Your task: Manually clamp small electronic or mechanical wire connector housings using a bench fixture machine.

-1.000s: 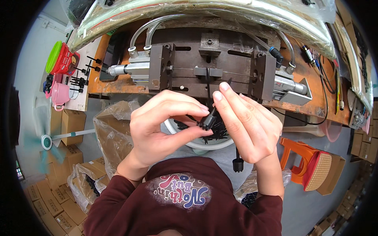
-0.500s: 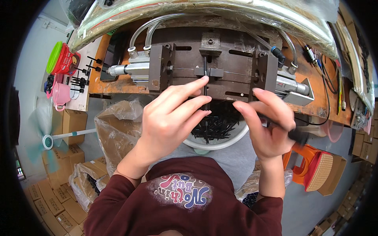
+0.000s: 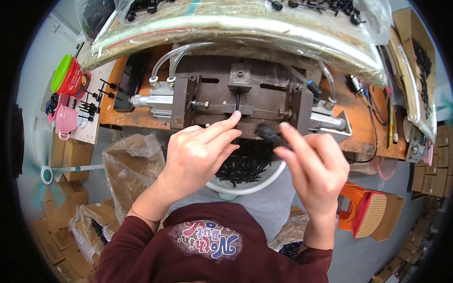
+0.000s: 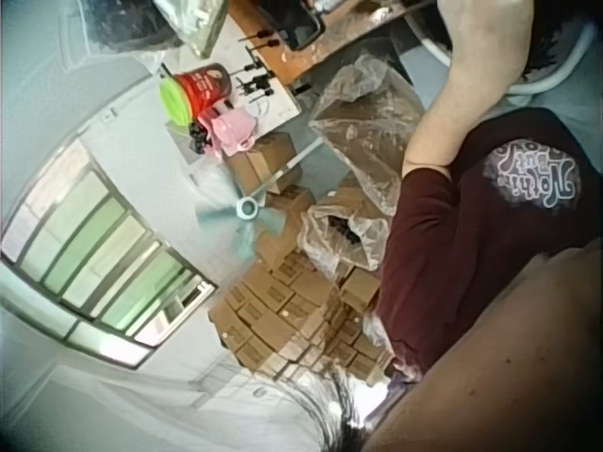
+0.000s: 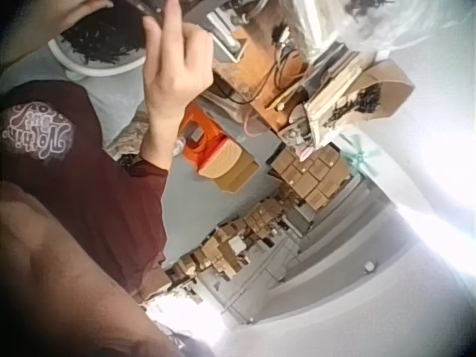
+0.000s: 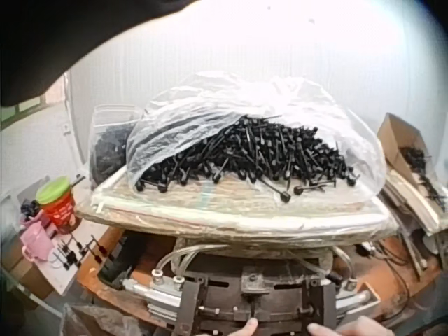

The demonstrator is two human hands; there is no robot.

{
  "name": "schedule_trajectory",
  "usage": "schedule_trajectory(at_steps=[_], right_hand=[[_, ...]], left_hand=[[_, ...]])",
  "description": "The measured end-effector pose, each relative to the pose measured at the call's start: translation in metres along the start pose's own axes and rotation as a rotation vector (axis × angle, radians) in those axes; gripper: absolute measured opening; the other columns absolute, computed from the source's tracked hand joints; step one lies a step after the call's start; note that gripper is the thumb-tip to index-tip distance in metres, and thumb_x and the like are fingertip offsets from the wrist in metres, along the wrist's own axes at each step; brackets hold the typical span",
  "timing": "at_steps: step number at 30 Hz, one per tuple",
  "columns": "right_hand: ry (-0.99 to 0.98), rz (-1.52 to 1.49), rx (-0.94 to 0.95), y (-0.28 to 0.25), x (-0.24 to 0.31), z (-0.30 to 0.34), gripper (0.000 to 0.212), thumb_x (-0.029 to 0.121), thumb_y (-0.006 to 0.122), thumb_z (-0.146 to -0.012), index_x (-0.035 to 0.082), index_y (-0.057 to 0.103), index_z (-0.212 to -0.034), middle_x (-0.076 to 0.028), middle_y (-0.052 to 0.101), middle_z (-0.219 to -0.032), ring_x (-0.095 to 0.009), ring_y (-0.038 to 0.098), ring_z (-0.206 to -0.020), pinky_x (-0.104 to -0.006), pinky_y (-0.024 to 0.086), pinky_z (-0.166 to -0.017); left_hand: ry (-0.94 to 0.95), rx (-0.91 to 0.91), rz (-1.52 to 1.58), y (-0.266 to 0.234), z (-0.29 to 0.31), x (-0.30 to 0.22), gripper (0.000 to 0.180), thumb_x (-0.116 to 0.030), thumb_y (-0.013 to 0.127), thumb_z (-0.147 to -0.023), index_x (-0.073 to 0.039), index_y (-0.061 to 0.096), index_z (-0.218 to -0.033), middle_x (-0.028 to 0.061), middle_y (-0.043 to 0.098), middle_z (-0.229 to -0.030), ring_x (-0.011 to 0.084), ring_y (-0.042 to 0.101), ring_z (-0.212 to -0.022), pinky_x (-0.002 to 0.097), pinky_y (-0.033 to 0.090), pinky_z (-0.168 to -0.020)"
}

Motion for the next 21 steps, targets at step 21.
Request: schedule_trajectory(at_steps=[21], right_hand=[[-0.562, 0.973, 0.037, 0.062, -0.13, -0.268, 0.042, -0.002, 0.067, -0.073, 0.012, 0.064, -0.112, -0.005, 0.057, -0.114, -0.025, 0.06, -0.106, -0.038, 0.056, -0.081]], left_hand=[[-0.048, -0.252, 0.4, -0.032, 0.01, -0.004, 0.032, 0.001, 0.084, -0.066, 0.002, 0.074, -0.096, 0.0229, 0.061, -0.128, 0.0175, 0.072, -0.078, 0.028, 0.058, -0.07]])
Point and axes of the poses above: each hand's wrist, its own z-axis away from the middle knuckle, its own y-axis out of the palm, x = y × z, the point moved 3 cm from there along -z, towards the middle knuckle
